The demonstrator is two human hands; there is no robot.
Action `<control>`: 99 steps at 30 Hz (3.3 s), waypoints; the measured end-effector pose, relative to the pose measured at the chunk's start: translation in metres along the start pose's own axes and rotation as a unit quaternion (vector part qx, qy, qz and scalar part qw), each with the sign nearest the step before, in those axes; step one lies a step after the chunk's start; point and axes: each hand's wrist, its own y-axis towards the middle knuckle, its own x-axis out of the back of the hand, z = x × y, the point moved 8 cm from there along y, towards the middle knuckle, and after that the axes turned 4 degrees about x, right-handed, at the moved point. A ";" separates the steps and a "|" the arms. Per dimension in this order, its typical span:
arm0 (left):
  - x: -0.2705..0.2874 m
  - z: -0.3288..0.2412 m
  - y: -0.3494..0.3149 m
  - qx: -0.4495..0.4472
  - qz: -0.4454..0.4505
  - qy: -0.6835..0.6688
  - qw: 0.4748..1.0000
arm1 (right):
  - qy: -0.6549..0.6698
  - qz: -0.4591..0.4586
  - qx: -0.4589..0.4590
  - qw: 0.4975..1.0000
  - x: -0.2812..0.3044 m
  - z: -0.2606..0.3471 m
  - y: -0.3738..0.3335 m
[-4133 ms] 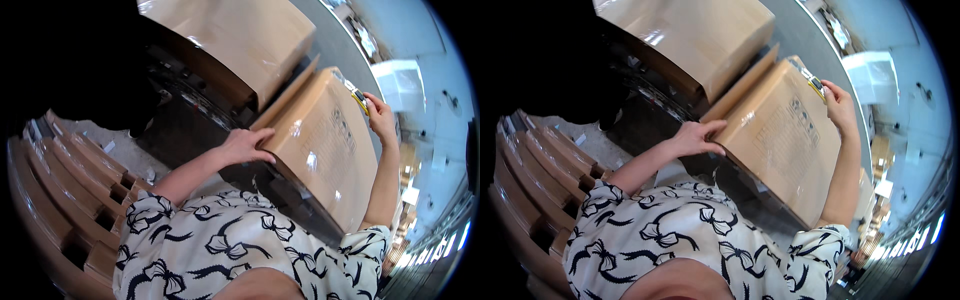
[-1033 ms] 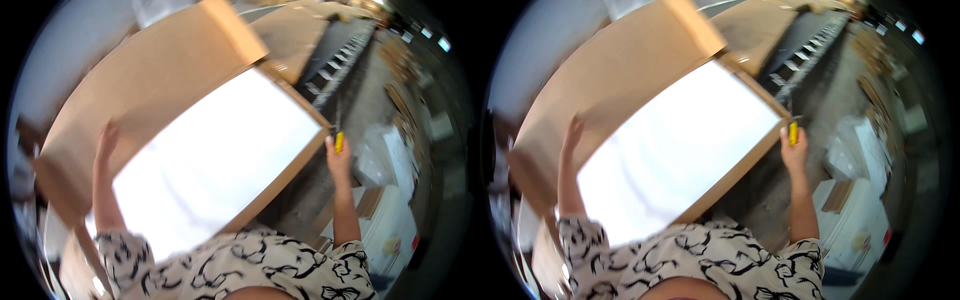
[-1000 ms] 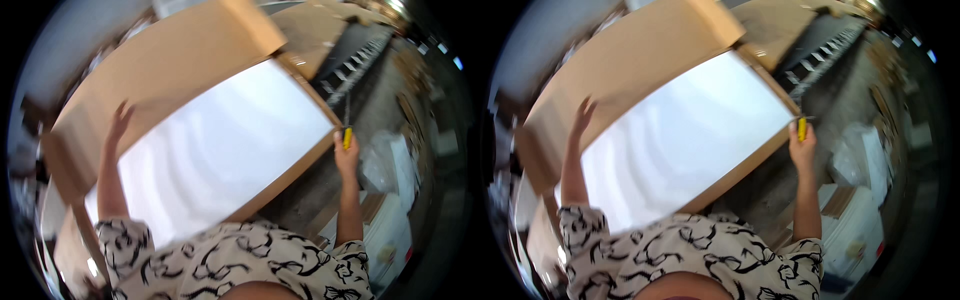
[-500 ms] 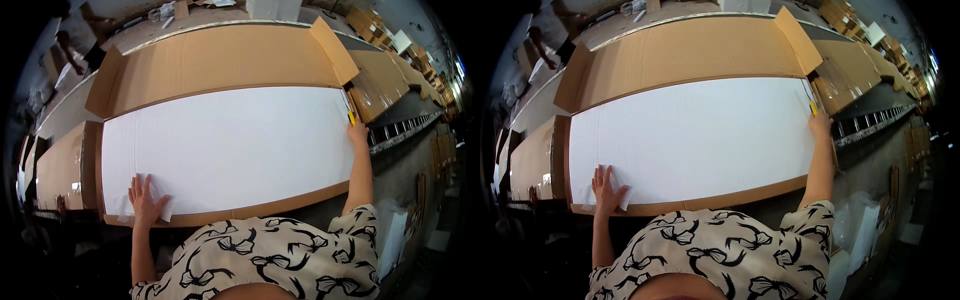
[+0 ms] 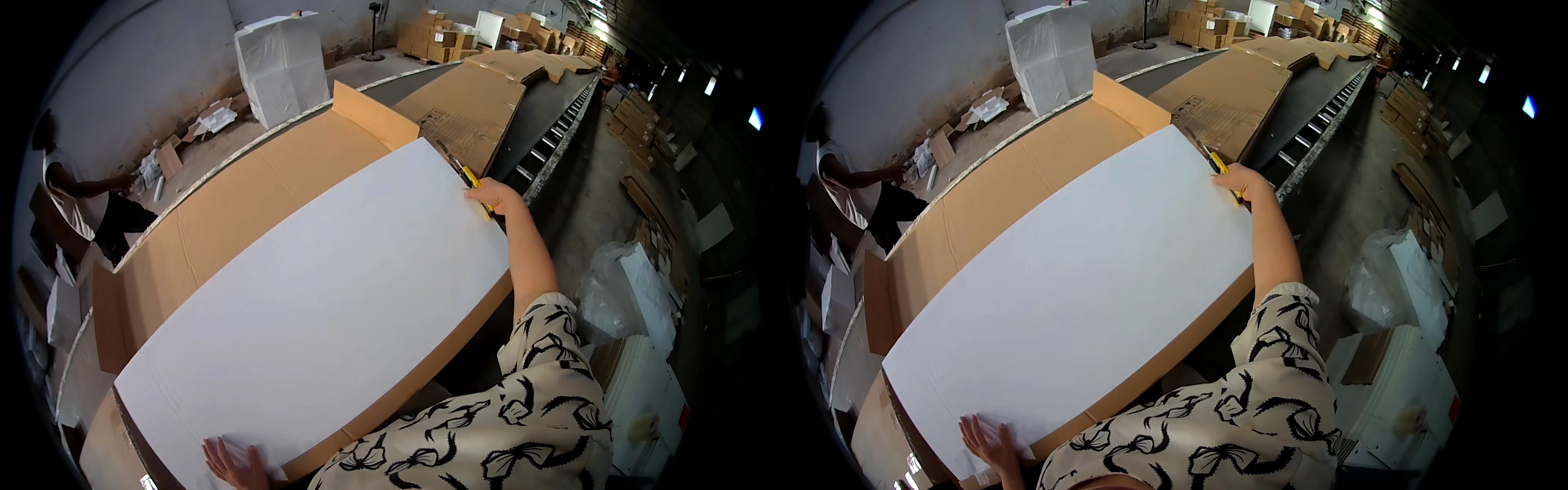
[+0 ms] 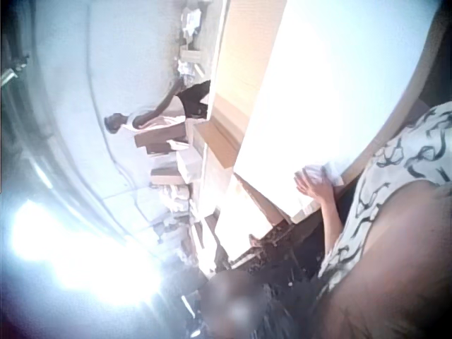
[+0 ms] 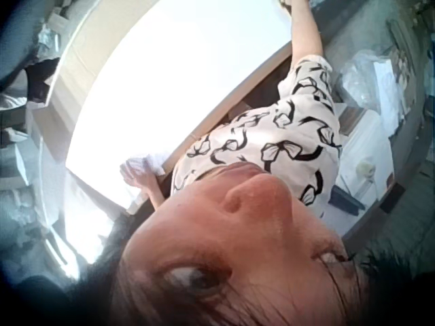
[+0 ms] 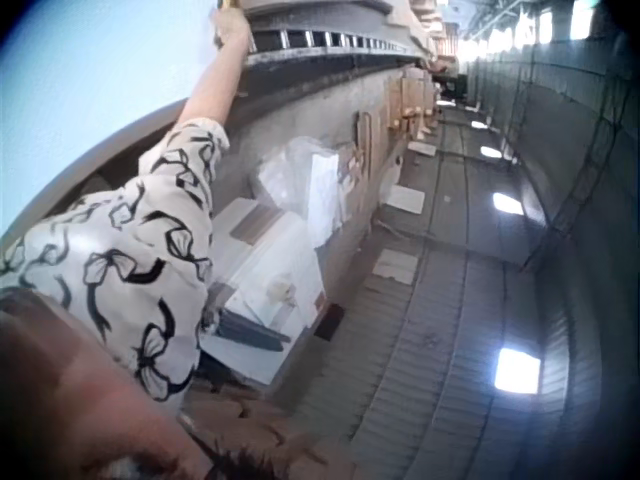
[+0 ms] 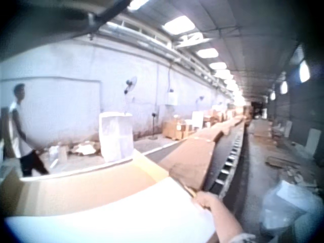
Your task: The person uses a yellow utility knife to cut open a large cardboard box on a conveyor belt. They remove white foam inserts and plastic-wrapped black components, placing them on a nearby table. The person then closes the box flaps and moves the box along the conveyor belt.
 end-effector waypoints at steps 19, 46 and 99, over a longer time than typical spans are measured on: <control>-0.042 -0.227 0.029 -0.009 0.010 -0.092 0.996 | 0.571 -0.208 0.065 0.792 0.269 -0.085 0.141; -0.076 -0.280 0.031 -0.071 0.297 -0.007 0.952 | 0.286 -0.498 0.083 0.814 0.356 -0.189 0.059; -0.050 -0.265 0.068 -0.057 0.142 -0.338 0.929 | 0.150 0.089 0.137 0.975 -0.033 0.011 -0.113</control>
